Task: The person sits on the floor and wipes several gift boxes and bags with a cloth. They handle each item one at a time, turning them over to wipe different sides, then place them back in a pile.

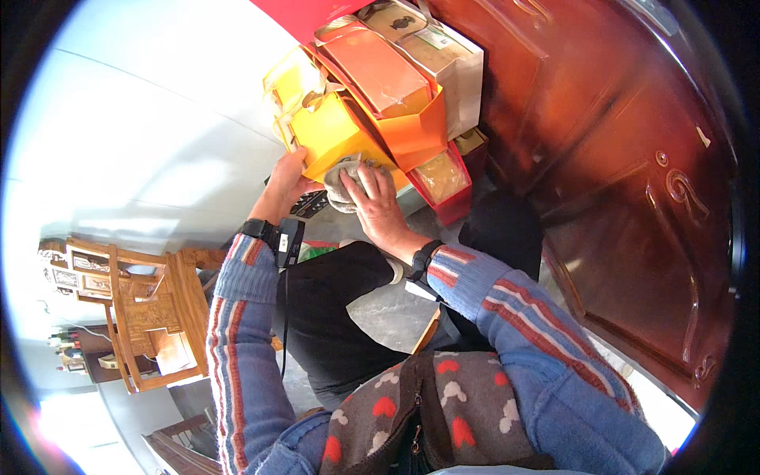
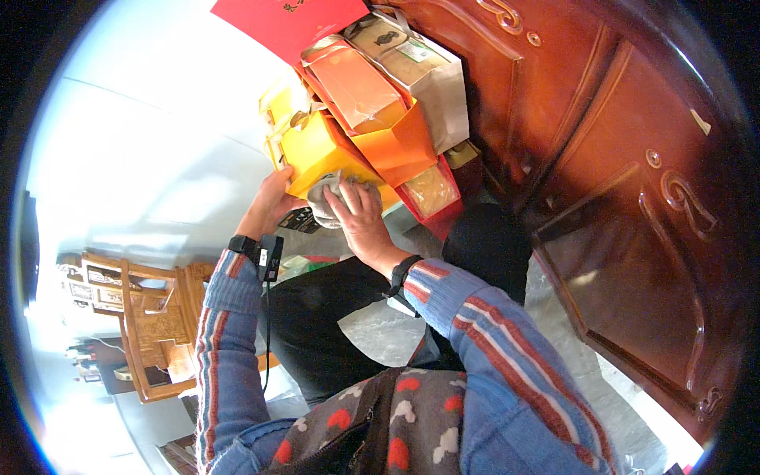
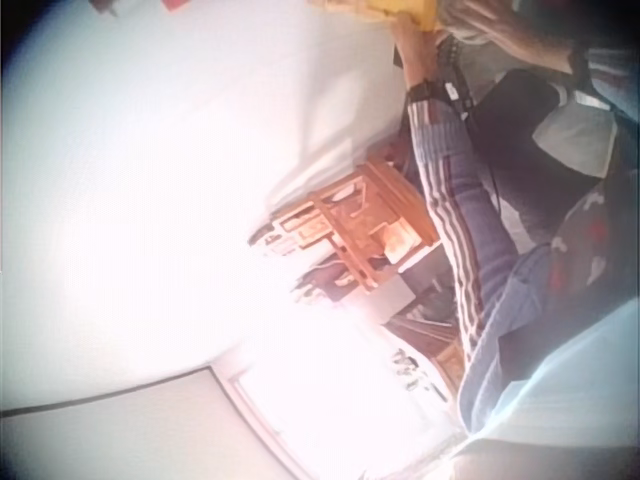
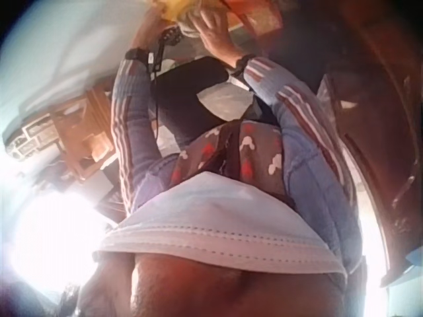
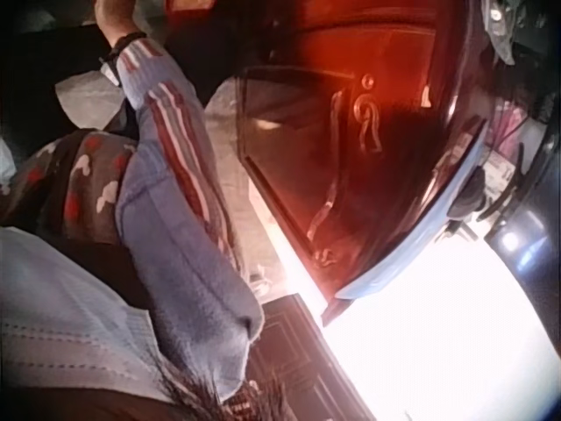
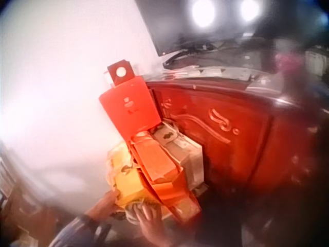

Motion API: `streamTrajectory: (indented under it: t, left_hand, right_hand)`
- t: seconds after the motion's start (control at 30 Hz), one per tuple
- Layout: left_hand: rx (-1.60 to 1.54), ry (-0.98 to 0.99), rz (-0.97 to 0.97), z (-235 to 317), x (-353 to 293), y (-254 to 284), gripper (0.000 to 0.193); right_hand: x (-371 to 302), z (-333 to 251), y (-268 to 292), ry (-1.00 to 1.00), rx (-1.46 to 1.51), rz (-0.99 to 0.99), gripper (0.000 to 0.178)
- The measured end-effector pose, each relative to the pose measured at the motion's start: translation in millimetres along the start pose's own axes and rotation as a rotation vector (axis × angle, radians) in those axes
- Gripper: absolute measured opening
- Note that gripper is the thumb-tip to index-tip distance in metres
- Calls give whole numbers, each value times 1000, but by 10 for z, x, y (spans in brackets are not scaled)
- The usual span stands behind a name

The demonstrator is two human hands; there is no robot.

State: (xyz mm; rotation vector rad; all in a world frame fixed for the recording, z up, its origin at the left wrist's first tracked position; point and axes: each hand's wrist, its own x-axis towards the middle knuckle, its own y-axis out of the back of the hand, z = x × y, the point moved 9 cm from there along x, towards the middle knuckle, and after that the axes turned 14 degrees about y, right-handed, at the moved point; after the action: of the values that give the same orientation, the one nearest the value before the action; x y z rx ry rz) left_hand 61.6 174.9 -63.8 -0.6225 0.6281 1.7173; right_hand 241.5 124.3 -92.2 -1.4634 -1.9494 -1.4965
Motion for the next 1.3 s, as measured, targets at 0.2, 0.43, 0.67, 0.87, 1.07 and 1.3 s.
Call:
streamTrajectory:
  t: [0.2,0.43,0.67,0.87,1.07,1.3]
  left_hand:
    - [173,-215,297,338,-264,55,78]
    - [682,-301,698,990,257,358,107]
    - [719,-221,926,1029,159,660,60]
    - [490,-424,717,1547,68,445,37]
    - [759,-255,553,1439,381,-203,48]
    - [551,-200,291,1439,600,-276,29]
  right_hand:
    - [-384,-41,-290,-269,301,-214,73]
    - [-820,-58,-729,-948,803,-293,50]
    - [-728,53,-618,-909,886,-101,41]
    - [-621,25,-519,-891,933,-39,42]
    - [-672,-102,-578,-957,1025,-204,52]
    - [-641,68,-454,-1014,940,-198,55]
